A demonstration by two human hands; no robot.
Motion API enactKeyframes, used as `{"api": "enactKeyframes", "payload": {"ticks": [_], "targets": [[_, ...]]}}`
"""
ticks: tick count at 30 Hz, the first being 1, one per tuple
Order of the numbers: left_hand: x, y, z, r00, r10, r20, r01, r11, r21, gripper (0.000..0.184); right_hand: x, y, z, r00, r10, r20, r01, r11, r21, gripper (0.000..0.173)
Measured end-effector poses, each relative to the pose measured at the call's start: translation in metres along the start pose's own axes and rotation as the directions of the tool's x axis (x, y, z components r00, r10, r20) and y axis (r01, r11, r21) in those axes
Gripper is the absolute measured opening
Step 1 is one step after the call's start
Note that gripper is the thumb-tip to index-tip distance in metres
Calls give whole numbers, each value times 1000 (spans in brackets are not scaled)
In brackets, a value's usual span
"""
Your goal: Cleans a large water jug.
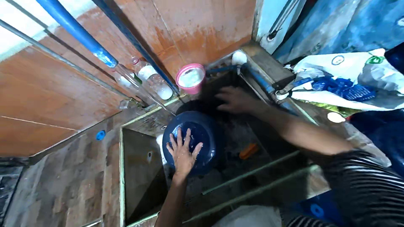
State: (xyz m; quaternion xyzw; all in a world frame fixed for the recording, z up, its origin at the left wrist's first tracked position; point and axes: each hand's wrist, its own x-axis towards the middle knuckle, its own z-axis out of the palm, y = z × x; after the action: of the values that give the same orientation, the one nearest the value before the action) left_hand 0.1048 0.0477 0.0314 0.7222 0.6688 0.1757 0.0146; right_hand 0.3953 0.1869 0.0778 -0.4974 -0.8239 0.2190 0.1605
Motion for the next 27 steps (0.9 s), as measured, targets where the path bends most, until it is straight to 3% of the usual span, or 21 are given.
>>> {"api": "enactKeyframes", "payload": {"ticks": [2, 3, 5, 7, 9, 11, 13, 15, 18, 21, 24, 27], "targets": [[-4, -19, -9, 979, -202, -42, 198, 977, -86, 84, 48, -53, 60, 968, -212, 130, 173, 949, 262, 60], [-5, -38, -15, 927, -375, -15, 369, 917, -155, 91, 66, -76, 83, 951, -234, 200, 127, 890, 438, 64], [-11, -85, -24, 735, -667, 122, 667, 680, -305, 94, 89, -105, 117, 929, -199, 312, -76, 721, 688, 63], [-19, -126, -29, 587, -772, 243, 797, 500, -337, 79, 104, -116, 149, 909, -194, 368, -160, 655, 739, 55], [-32, -153, -32, 527, -783, 330, 844, 437, -309, 68, 111, -108, 184, 907, -166, 387, -164, 707, 688, 52], [-48, -170, -30, 509, -767, 391, 859, 420, -294, 63, 114, -78, 224, 912, -56, 406, -223, 764, 606, 47], [-60, -179, -32, 500, -738, 454, 866, 420, -272, 62, 108, -32, 266, 905, 97, 415, -348, 729, 589, 50], [-71, -191, -32, 503, -698, 510, 864, 416, -284, 62, 89, 9, 296, 851, 234, 470, -512, 572, 641, 59], [-82, -198, -29, 503, -667, 550, 864, 392, -316, 63, 58, 27, 307, 744, 383, 548, -661, 304, 686, 63], [-83, -191, -36, 483, -709, 514, 875, 359, -326, 65, 43, 12, 292, 680, 454, 575, -713, 230, 662, 67], [-71, -174, -82, 552, -700, 453, 832, 425, -356, 68, 31, -1, 258, 733, 401, 549, -661, 235, 712, 68], [-54, -124, -167, 630, -752, 196, 744, 510, -432, 55, 7, -14, 187, 817, 293, 498, -563, 215, 798, 67]]}}
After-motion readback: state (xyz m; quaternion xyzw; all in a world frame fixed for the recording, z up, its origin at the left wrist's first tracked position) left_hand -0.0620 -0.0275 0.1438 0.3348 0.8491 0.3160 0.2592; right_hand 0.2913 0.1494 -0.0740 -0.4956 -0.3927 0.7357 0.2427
